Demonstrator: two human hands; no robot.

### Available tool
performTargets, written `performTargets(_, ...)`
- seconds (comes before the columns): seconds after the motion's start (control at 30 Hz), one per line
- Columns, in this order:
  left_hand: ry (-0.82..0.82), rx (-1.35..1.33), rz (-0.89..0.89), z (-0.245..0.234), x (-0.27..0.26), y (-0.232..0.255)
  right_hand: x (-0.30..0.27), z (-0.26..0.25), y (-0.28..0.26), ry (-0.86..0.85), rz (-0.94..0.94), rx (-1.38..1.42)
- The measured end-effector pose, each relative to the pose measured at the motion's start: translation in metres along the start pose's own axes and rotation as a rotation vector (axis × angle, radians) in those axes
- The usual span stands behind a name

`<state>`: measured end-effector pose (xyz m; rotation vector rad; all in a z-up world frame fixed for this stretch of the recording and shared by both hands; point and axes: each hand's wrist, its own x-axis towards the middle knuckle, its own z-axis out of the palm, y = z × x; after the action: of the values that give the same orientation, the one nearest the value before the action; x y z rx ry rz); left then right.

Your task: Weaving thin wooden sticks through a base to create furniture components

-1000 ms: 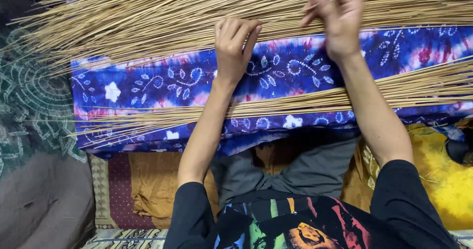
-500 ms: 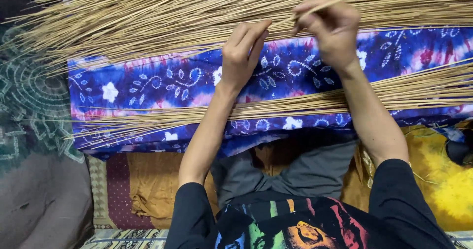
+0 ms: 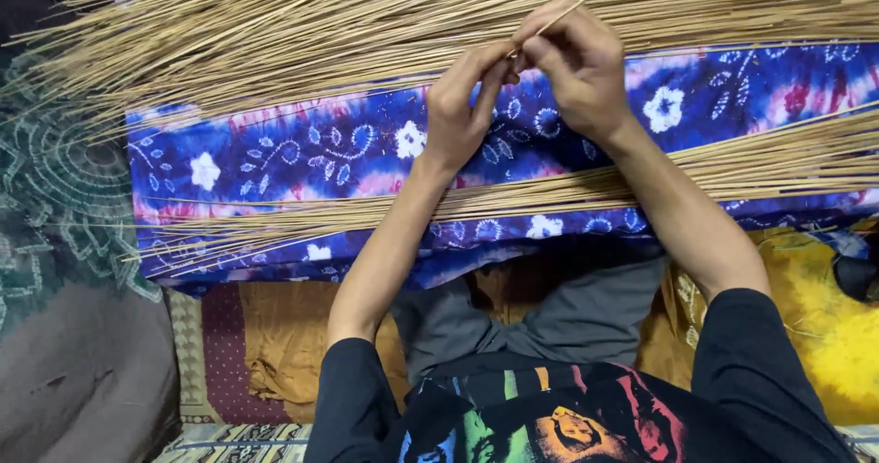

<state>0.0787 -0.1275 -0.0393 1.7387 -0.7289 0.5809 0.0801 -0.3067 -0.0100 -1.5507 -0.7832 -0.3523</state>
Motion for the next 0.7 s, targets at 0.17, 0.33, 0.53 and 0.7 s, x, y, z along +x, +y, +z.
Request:
performTargets(0.17, -0.122, 0.049, 0.037, -0.006, 0.001, -0.005, 0.004, -0.025, -0.006, 0.199, -0.151, -0.051)
performTargets(0.33, -0.074, 0.085, 0.022, -0.005, -0.001, -0.011, -0.003, -0.034, 0.012, 0.282, -0.202, -0.12)
performTargets(0.53, 0.044, 0.033, -0.081, -0.011, 0.0, -0.007, -0.013, -0.037, 0.022, 0.326, -0.14, -0.182)
performTargets(0.7, 0.112, -0.03, -0.11, -0.008, 0.0, -0.004, -0.011, -0.035, 0.02, 0.313, -0.091, -0.261)
